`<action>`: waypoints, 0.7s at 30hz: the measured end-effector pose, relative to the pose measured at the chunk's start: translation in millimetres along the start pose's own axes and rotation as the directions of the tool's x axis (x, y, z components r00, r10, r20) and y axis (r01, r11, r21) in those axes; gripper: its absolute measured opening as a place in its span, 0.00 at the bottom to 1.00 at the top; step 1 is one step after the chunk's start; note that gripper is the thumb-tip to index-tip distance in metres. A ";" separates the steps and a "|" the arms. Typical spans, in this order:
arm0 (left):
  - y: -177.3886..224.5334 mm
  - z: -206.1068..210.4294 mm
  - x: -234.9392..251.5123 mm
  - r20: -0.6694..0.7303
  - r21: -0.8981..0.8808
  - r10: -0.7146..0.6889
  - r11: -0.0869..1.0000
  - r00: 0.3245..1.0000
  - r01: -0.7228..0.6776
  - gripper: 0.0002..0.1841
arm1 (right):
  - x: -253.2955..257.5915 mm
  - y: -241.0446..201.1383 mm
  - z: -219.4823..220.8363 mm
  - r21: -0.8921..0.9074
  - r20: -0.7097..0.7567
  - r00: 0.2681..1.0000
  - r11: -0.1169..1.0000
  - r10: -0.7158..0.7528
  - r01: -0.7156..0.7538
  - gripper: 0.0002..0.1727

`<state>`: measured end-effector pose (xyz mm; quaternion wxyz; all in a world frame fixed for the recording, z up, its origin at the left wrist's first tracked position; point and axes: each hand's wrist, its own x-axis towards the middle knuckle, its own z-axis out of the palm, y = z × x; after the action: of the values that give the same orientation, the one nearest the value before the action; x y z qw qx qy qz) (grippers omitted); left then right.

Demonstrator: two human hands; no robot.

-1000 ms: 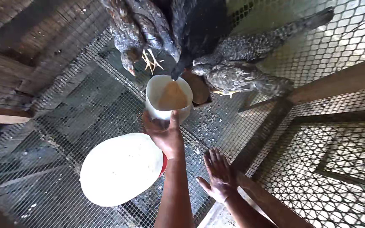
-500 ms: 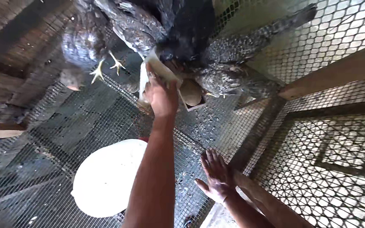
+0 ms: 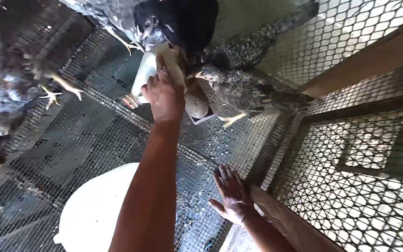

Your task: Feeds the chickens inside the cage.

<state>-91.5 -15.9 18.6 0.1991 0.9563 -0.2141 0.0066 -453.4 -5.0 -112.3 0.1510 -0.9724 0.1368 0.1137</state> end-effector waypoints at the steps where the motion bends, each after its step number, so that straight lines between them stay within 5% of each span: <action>1: -1.4 0.6 -1.5 -0.011 -0.015 -0.016 1.000 1.000 0.016 0.47 | 0.5 0.4 0.4 -0.001 -0.007 1.000 1.000 0.000 0.000 0.57; 21: -12.2 -7.5 -6.9 -0.137 -0.007 0.000 1.000 0.991 -0.001 0.48 | 2.0 0.2 -0.4 -0.015 -0.015 1.000 1.000 -0.025 0.025 0.59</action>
<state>-92.3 -0.2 20.2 0.2167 0.9528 -0.2002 0.0716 -451.5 -5.8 -112.6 0.1443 -0.9759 0.1249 0.1054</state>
